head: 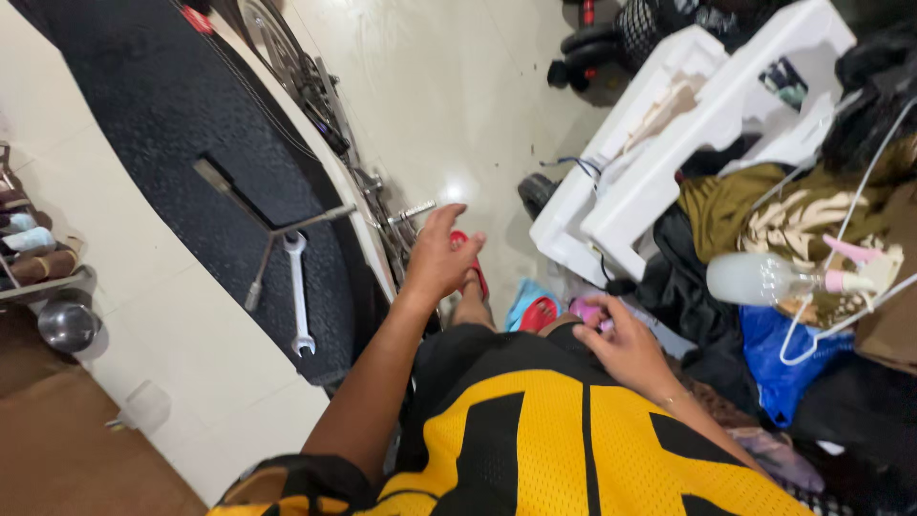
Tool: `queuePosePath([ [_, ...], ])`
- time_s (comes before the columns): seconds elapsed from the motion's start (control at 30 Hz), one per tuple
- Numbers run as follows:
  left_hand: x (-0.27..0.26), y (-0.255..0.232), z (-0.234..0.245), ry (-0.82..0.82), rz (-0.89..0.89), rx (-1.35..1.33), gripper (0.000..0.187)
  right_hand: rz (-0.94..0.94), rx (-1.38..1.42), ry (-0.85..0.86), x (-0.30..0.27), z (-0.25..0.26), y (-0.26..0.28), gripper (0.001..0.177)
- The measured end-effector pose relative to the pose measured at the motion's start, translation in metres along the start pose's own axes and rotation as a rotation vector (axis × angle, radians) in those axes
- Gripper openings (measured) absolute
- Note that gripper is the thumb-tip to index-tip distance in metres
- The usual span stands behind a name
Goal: The person removes the motorcycle seat using a wrench and keys, then works on the internal components under the seat. They place a small plastic bag inside the compartment, replace the seat, and insert the key into the ignition.
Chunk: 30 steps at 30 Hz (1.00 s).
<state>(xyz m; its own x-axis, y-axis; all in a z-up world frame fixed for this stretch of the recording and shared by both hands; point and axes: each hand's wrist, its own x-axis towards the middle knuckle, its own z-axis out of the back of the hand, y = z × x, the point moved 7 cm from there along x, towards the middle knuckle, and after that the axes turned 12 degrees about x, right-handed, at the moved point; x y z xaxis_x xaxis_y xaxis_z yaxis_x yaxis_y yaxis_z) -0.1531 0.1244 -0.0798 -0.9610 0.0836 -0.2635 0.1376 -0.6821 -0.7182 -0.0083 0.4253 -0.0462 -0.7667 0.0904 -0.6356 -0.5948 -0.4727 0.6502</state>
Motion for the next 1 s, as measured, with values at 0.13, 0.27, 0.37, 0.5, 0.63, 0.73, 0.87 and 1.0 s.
queuePosePath([
  [0.13, 0.014, 0.009, 0.044, -0.140, -0.014, 0.036, 0.056, -0.055, 0.088, 0.049, 0.001, -0.006, 0.027, 0.046],
  [0.27, 0.020, 0.019, 0.058, -0.115, 0.027, -0.070, 0.055, -0.039, 0.007, 0.025, 0.006, -0.008, 0.041, 0.045],
  [0.37, 0.019, 0.014, 0.056, -0.120, -0.020, -0.049, 0.054, -0.017, -0.027, 0.028, 0.006, -0.011, 0.051, 0.044],
  [0.5, 0.016, 0.006, 0.044, -0.073, -0.043, -0.038, 0.054, 0.045, -0.039, 0.042, 0.010, -0.012, 0.066, 0.045],
  [0.63, 0.010, -0.001, 0.038, -0.044, -0.068, -0.069, 0.055, 0.185, -0.001, 0.008, 0.017, -0.009, 0.087, 0.043],
  [0.73, 0.014, -0.003, 0.038, -0.025, -0.067, -0.049, 0.056, 0.186, 0.047, 0.001, 0.035, -0.008, 0.099, 0.041],
  [0.87, 0.014, -0.002, 0.037, 0.031, -0.067, -0.011, 0.057, 0.197, 0.071, -0.022, 0.039, -0.009, 0.105, 0.043],
  [1.0, 0.031, -0.004, 0.037, 0.059, -0.060, -0.019, 0.060, 0.260, 0.046, -0.038, 0.048, -0.003, 0.110, 0.043],
])
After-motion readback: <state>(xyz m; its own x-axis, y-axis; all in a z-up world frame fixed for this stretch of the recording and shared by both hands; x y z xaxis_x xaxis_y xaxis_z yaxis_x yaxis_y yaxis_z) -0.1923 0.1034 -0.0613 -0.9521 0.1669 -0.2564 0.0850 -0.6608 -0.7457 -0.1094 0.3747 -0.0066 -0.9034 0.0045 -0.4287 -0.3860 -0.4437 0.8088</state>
